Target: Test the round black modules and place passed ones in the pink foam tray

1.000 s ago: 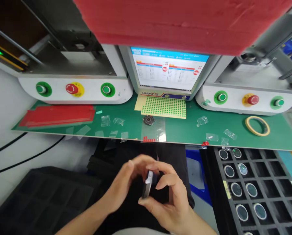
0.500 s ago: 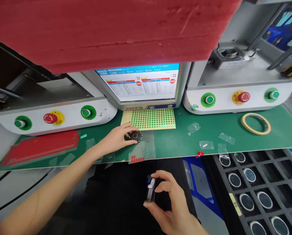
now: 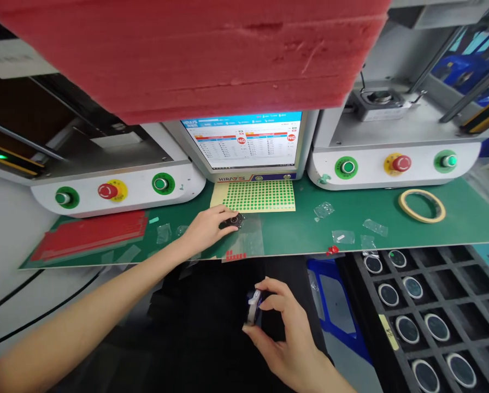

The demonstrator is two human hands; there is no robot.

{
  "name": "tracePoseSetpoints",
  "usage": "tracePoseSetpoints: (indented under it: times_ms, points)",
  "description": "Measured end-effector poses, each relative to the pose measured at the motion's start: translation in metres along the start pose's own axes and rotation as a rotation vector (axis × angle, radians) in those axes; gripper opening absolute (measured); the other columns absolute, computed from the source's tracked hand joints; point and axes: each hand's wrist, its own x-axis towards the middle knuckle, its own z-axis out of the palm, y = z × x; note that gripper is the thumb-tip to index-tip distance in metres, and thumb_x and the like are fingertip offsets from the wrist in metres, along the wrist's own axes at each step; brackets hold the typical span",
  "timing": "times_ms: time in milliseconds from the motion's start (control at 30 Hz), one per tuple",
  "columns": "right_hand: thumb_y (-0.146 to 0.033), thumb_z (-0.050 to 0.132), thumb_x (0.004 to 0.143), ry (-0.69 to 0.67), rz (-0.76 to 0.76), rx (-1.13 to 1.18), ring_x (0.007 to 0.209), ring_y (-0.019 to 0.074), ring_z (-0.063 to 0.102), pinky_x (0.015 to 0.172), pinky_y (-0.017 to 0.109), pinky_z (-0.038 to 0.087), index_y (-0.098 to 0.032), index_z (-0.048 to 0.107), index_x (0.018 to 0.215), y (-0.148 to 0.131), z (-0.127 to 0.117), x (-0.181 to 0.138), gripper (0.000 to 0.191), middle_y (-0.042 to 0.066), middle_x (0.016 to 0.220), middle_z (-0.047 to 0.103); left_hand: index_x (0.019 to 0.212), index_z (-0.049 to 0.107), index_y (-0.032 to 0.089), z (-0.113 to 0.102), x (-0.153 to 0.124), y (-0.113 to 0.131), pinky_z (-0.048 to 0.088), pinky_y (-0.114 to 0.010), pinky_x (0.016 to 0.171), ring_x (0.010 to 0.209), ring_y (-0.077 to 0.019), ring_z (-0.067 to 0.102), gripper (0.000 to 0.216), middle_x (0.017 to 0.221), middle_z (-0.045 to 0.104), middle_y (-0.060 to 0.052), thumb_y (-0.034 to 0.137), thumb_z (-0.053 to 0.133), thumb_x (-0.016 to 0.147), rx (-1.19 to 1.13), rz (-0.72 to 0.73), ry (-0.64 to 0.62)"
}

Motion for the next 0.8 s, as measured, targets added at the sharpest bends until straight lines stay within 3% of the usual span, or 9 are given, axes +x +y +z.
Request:
tracePoseSetpoints:
  times_ms: [233, 333, 433, 600, 800]
  points:
    - [-0.012, 0.065, 0.084, 0.016, -0.101, -0.1, 0.111, 0.0212, 0.064, 0.093, 0.034, 0.055, -0.023, 0.046, 0.105, -0.015, -0.004, -0.004, 0.031, 0.012, 0.118, 0.061, 0.104, 0.069, 0.013, -0.006, 0.006, 0.01, 0.048, -0.046, 0.096, 0.106, -0.0336, 0.063, 0.03, 0.103, 0.069, -0.014, 0.015, 0.072, 0.075, -0.155, -0.021, 0.02]
    - [-0.014, 0.066, 0.085, 0.048, -0.149, -0.153, 0.111, 0.0214, 0.065, 0.094, 0.034, 0.055, -0.024, 0.047, 0.104, -0.021, -0.009, -0.006, 0.029, 0.011, 0.117, 0.063, 0.117, 0.064, 0.016, -0.005, 0.007, 0.009, 0.048, -0.047, 0.097, 0.104, -0.0324, 0.065, 0.049, 0.104, 0.069, -0.012, 0.015, 0.075, 0.069, -0.325, -0.077, 0.078]
    - [-0.018, 0.066, 0.085, 0.094, -0.133, -0.23, 0.104, 0.0203, 0.068, 0.088, 0.03, 0.057, -0.024, 0.048, 0.103, -0.022, -0.016, -0.012, 0.026, 0.009, 0.113, 0.065, 0.132, 0.055, 0.017, -0.005, 0.003, 0.012, 0.053, -0.044, 0.092, 0.092, -0.026, 0.07, 0.061, 0.104, 0.069, -0.01, 0.025, 0.073, 0.074, -0.577, -0.141, 0.115]
    - [-0.026, 0.067, 0.086, 0.123, -0.146, -0.399, 0.095, 0.0209, 0.07, 0.083, 0.031, 0.058, -0.024, 0.05, 0.106, -0.008, -0.029, -0.009, 0.027, 0.008, 0.107, 0.067, 0.13, 0.052, 0.011, -0.01, -0.005, 0.024, 0.058, -0.039, 0.09, 0.089, -0.0195, 0.073, 0.041, 0.101, 0.069, -0.011, 0.027, 0.053, 0.092, -1.053, -0.184, 0.086]
    - [-0.022, 0.06, 0.088, -0.005, -0.193, -0.646, 0.102, 0.0264, 0.065, 0.085, 0.041, 0.056, -0.022, 0.047, 0.107, 0.029, -0.046, 0.046, 0.024, 0.011, 0.108, 0.064, 0.109, 0.056, 0.01, -0.002, 0.004, 0.023, 0.057, -0.036, 0.091, 0.088, -0.016, 0.072, 0.019, 0.088, 0.069, -0.006, 0.012, 0.057, 0.091, -1.328, -0.307, 0.111]
